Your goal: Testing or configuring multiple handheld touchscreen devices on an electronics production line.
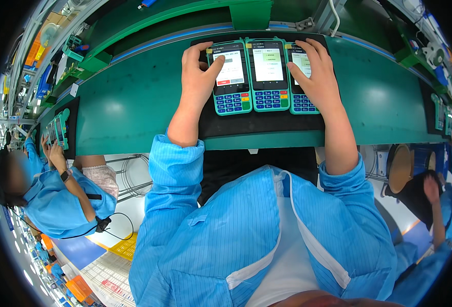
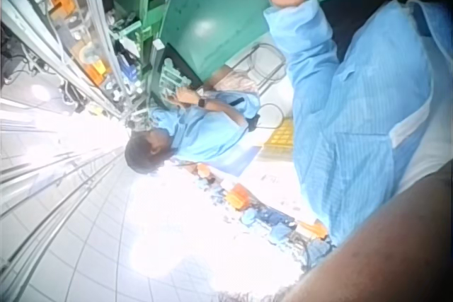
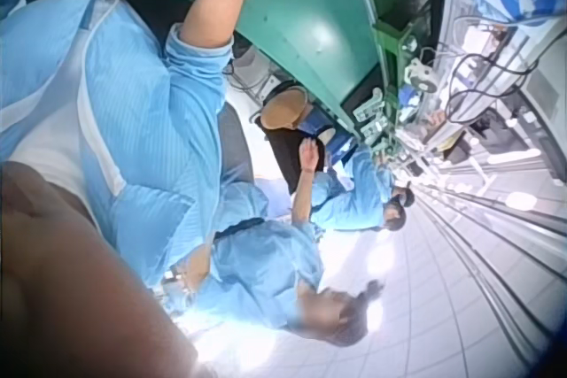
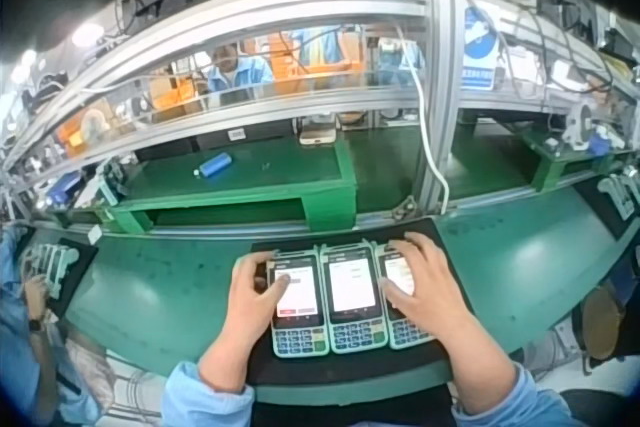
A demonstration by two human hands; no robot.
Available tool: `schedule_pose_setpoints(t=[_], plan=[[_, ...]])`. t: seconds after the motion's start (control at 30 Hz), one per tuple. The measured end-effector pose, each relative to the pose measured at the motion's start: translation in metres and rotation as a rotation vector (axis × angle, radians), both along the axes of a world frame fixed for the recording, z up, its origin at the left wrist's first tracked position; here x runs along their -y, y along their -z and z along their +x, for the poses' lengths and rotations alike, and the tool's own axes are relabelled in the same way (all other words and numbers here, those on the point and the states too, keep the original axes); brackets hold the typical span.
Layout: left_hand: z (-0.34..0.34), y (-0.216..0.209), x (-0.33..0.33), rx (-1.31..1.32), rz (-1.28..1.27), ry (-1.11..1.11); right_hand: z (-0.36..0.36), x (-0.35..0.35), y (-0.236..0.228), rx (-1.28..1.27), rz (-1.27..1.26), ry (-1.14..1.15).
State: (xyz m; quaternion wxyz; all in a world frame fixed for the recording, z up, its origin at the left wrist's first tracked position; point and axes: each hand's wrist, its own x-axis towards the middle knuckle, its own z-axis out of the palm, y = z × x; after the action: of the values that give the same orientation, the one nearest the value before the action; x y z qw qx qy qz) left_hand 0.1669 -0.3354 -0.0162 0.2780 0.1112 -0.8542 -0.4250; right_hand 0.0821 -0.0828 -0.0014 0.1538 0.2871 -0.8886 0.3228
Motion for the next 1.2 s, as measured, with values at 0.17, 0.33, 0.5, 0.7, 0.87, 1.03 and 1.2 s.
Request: schedule_pose_setpoints(t=[0.17, 0.33, 0.5, 0.7, 0.87, 1.03, 1.2], plan=[[-0.001, 0.002, 0.001, 0.000, 0.022, 0.014, -0.002, -0.001, 0.003, -0.004, -0.010, -0.007], [0.000, 0.002, 0.001, 0.006, 0.012, 0.027, -0.001, -0.002, 0.001, -0.006, -0.011, -0.014], [0.004, 0.004, -0.002, -0.004, -0.069, 0.033, -0.002, -0.002, 0.002, -0.003, -0.010, -0.017], [0.008, 0.002, -0.005, 0.012, -0.066, 0.063, -0.002, -0.002, 0.002, -0.001, -0.026, -0.024], [0.010, -0.005, -0.010, 0.015, -0.064, 0.110, -0.001, -0.002, 0.002, 0.005, -0.031, -0.020], [0.011, -0.005, -0.008, 0.026, -0.098, 0.155, -0.002, -0.002, 0.003, 0.009, -0.032, -0.022], [0.010, -0.001, -0.006, 0.023, -0.094, 0.180, -0.002, -0.003, 0.003, 0.001, -0.021, -0.016]])
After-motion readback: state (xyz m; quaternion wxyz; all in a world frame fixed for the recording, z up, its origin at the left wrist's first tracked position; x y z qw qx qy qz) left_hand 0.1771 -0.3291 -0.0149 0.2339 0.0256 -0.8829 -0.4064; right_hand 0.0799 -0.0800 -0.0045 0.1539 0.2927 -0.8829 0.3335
